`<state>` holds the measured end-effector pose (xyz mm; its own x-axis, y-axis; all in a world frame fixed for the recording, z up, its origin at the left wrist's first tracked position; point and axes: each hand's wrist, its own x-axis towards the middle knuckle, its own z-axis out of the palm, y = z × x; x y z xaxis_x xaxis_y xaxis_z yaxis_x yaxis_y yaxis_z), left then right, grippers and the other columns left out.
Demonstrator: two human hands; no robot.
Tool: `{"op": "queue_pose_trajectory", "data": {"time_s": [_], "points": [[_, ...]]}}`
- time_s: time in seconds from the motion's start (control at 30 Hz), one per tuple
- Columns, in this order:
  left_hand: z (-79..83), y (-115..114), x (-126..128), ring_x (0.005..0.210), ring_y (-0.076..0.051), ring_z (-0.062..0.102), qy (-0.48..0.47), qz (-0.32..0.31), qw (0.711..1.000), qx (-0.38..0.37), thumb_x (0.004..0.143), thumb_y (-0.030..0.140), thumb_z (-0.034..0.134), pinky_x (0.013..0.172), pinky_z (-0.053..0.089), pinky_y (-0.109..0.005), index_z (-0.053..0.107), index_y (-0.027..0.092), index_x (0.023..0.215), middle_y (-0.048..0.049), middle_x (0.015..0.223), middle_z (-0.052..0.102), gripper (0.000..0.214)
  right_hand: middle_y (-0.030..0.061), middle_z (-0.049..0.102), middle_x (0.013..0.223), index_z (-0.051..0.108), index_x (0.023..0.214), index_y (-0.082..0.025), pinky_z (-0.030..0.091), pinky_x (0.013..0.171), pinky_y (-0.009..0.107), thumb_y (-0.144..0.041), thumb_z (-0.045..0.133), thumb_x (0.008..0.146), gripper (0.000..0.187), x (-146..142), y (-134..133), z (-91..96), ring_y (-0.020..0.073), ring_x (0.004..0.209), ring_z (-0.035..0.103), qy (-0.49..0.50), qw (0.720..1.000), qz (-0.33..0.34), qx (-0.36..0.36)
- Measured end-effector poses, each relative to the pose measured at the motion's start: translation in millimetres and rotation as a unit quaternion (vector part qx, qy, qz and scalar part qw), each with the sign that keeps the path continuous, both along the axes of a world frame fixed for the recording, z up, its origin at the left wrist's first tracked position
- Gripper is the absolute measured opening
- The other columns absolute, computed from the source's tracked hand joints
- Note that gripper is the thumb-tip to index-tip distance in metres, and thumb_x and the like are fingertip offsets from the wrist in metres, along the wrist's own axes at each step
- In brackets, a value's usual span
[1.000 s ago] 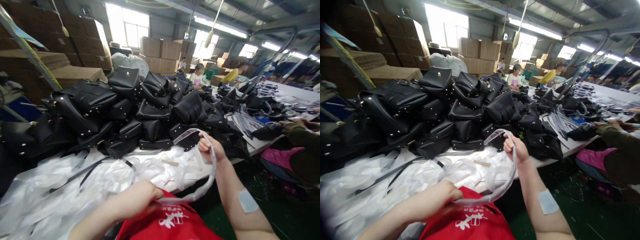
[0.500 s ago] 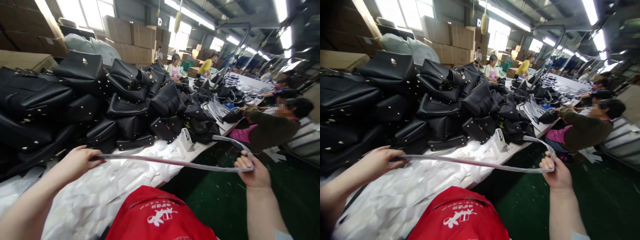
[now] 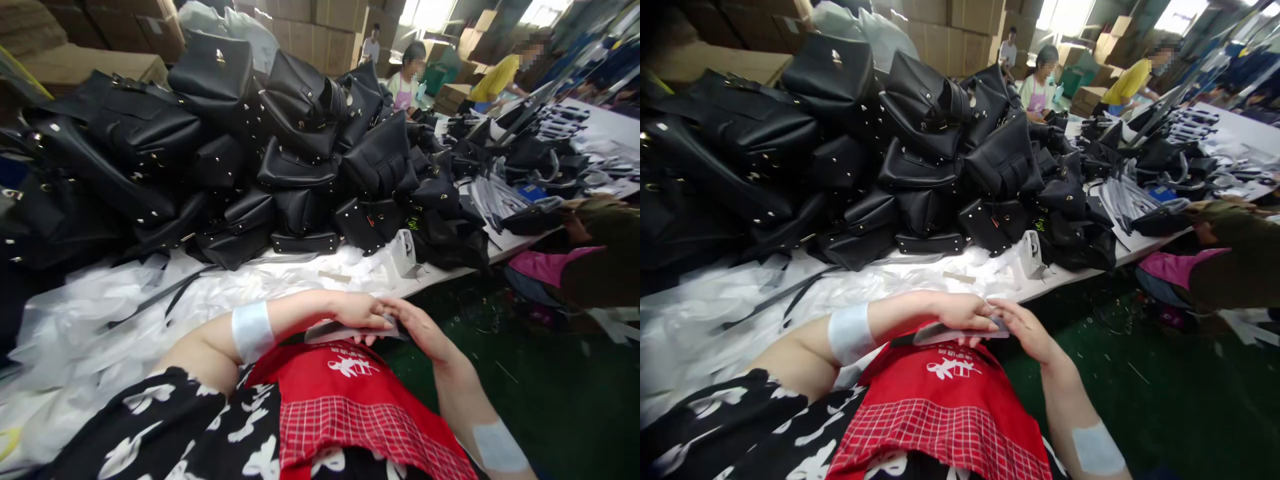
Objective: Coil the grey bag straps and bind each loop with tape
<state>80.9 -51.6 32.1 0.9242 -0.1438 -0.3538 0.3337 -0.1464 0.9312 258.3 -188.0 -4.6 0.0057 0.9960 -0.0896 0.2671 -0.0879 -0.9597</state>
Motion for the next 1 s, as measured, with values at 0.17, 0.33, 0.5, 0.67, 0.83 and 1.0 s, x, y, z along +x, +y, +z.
{"op": "queue_pose_trajectory", "data": {"time_s": [0.17,0.33,0.5,0.67,0.83,1.0], "points": [[-14.6,16,-11,0.049,-0.016,0.060,0.047,-0.069,0.987,-0.135,0.076,0.050,0.067,0.052,0.049,-0.028,0.066,0.017,0.076,-0.0018,0.058,0.068,0.033,0.0029,0.061,0.066,0.070,0.085,-0.013,0.034,0.045,0.019,-0.053,0.055,0.085,0.043,5,0,12.3,0.0088,0.049,0.045,-0.055,0.992,0.073,-0.089],[-32.3,56,-73,0.049,-0.016,0.060,0.118,-0.095,0.975,-0.162,0.077,0.053,0.065,0.056,0.050,-0.028,0.069,0.015,0.074,-0.0031,0.054,0.065,0.038,-0.0020,0.049,0.054,0.069,0.079,-0.012,0.026,0.042,0.020,-0.052,0.061,0.080,0.040,57,-21,8.6,0.0069,0.045,0.036,-0.036,0.992,-0.083,-0.086],[-27.2,68,-110,0.029,-0.007,0.025,0.076,0.080,0.963,-0.246,0.088,0.053,0.049,0.047,0.045,-0.026,0.060,0.015,0.063,0.0091,0.034,0.031,0.047,-0.0034,0.046,0.054,0.066,0.078,-0.013,0.028,0.044,0.019,-0.053,0.057,0.083,0.041,59,-14,4.0,0.0070,0.046,0.036,-0.023,0.991,-0.086,-0.101],[5.9,73,-105,0.027,-0.003,0.014,-0.090,0.325,0.855,-0.395,0.096,0.047,0.037,0.047,0.044,-0.019,0.052,0.016,0.062,0.0128,0.034,0.018,0.049,-0.0013,0.054,0.063,0.068,0.088,-0.015,0.035,0.049,0.019,-0.043,0.063,0.080,0.030,17,9,4.6,0.0098,0.054,0.045,-0.096,0.991,0.055,-0.069],[35.8,77,-76,0.034,-0.001,0.042,-0.224,0.472,0.682,-0.512,0.102,0.029,0.024,0.056,0.049,-0.014,0.060,0.011,0.088,0.0085,0.047,0.043,0.043,-0.0048,0.047,0.047,0.069,0.082,-0.014,0.034,0.043,0.017,-0.034,0.047,0.090,0.030,-39,29,-3.2,0.0077,0.042,0.042,-0.091,0.985,0.099,-0.109],[24.6,77,-43,0.085,-0.012,0.069,-0.305,0.601,0.655,-0.342,0.094,0.021,0.047,0.091,0.051,-0.028,0.059,0.012,0.113,-0.0070,0.096,0.071,0.024,-0.0047,0.052,0.052,0.073,0.085,-0.015,0.038,0.046,0.015,-0.030,0.044,0.090,0.033,-71,38,7.3,0.0065,0.045,0.047,-0.059,0.976,0.186,-0.099]]}}
